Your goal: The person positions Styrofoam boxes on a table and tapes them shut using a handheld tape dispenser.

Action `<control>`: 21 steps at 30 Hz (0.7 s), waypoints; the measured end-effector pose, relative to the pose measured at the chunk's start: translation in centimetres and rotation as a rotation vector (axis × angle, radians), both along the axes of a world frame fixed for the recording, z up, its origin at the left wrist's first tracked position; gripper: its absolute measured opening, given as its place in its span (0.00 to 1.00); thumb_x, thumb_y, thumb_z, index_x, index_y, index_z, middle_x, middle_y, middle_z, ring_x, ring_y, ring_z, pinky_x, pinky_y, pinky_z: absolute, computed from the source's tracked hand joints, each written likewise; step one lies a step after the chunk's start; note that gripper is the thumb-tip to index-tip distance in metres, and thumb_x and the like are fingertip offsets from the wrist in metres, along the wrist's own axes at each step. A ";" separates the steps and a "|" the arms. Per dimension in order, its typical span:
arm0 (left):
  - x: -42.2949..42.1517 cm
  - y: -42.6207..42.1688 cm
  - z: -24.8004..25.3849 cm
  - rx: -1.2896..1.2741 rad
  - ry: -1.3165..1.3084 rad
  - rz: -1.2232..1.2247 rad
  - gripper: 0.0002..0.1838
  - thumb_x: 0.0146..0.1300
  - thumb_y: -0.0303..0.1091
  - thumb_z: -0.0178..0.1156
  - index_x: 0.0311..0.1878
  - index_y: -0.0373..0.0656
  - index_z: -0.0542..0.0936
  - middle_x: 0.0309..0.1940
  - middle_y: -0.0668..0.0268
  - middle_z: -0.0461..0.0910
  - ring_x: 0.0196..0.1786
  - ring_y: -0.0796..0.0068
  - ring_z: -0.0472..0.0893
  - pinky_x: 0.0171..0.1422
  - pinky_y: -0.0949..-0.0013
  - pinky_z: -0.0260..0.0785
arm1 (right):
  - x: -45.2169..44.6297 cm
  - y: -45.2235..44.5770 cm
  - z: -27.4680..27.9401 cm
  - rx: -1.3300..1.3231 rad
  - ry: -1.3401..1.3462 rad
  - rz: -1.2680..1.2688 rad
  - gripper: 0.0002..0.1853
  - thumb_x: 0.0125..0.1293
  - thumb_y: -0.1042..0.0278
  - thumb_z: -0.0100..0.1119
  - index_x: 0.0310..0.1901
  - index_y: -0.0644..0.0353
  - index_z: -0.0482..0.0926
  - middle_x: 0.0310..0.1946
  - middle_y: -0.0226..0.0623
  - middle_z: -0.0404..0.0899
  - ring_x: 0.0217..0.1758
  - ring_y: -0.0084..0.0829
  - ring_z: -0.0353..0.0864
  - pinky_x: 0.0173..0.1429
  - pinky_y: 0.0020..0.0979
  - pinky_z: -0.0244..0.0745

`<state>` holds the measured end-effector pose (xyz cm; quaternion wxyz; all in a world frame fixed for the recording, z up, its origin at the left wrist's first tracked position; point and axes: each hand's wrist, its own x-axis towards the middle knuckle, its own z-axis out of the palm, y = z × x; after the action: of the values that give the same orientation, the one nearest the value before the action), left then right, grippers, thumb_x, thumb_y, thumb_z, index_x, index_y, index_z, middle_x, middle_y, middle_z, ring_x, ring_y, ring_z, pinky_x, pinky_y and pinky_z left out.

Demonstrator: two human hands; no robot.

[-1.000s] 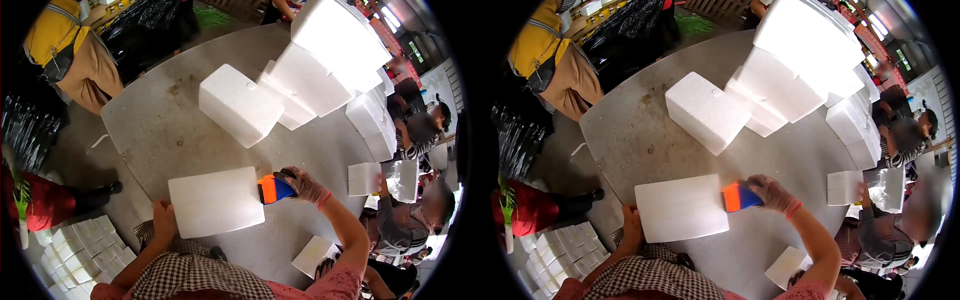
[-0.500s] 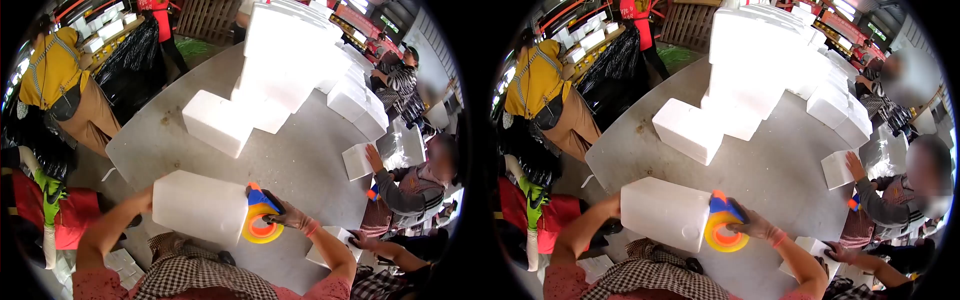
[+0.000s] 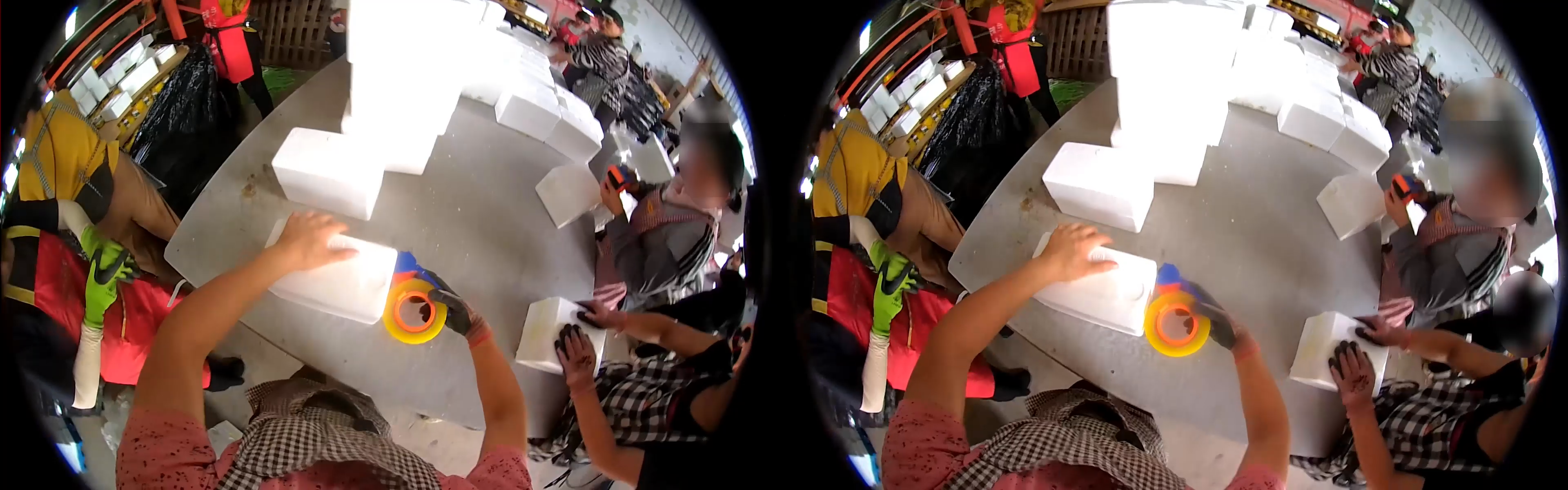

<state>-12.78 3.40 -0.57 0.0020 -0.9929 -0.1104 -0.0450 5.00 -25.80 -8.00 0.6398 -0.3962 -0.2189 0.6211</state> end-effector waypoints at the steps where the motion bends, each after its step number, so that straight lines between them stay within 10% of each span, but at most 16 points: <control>1: 0.1 0.2 -0.3 -0.061 -0.014 0.014 0.31 0.58 0.65 0.56 0.49 0.47 0.78 0.45 0.56 0.81 0.54 0.58 0.78 0.55 0.55 0.67 | -1.4 -1.1 0.5 -0.039 -0.028 -0.082 0.36 0.67 0.64 0.55 0.73 0.60 0.53 0.68 0.38 0.63 0.69 0.33 0.65 0.70 0.33 0.63; 6: 0.0 0.2 -1.4 -0.088 -0.195 -0.009 0.29 0.55 0.66 0.59 0.31 0.44 0.77 0.28 0.59 0.82 0.37 0.53 0.81 0.42 0.51 0.70 | -12.5 -10.9 -6.0 0.012 0.090 -0.325 0.34 0.69 0.64 0.54 0.73 0.60 0.54 0.69 0.36 0.63 0.67 0.33 0.67 0.69 0.34 0.64; 11: -0.7 -0.5 -0.2 -0.075 -0.154 0.130 0.34 0.56 0.64 0.59 0.50 0.41 0.72 0.46 0.54 0.79 0.50 0.52 0.77 0.54 0.50 0.64 | -24.4 -2.3 -2.1 -0.026 -0.583 -0.484 0.33 0.71 0.54 0.51 0.72 0.60 0.56 0.70 0.38 0.60 0.69 0.34 0.64 0.70 0.35 0.62; 15: -4.3 3.3 -1.2 -0.109 -0.359 0.036 0.37 0.57 0.61 0.62 0.62 0.46 0.67 0.52 0.49 0.77 0.55 0.50 0.76 0.57 0.50 0.67 | -23.6 4.0 -4.8 0.007 -0.132 -0.768 0.28 0.74 0.55 0.47 0.69 0.61 0.61 0.63 0.33 0.66 0.62 0.27 0.69 0.63 0.30 0.68; 17: -6.4 3.6 2.3 -0.723 0.114 0.085 0.46 0.54 0.61 0.65 0.72 0.51 0.59 0.64 0.43 0.67 0.65 0.45 0.70 0.65 0.50 0.64 | -19.8 4.6 -2.3 0.093 -0.204 -0.695 0.28 0.74 0.55 0.48 0.68 0.63 0.62 0.61 0.35 0.69 0.62 0.27 0.69 0.65 0.30 0.67; 21: -10.9 1.0 3.3 -0.435 0.236 -0.247 0.55 0.43 0.66 0.70 0.74 0.58 0.57 0.76 0.48 0.44 0.72 0.35 0.54 0.74 0.50 0.55 | -13.2 4.5 1.0 0.111 -0.008 -0.464 0.25 0.72 0.60 0.48 0.65 0.67 0.64 0.60 0.38 0.71 0.60 0.31 0.72 0.67 0.32 0.67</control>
<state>-23.68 4.38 2.73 -0.2040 -0.9743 0.0056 0.0958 -8.21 -21.28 -7.04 0.7855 -0.4024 -0.1583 0.4428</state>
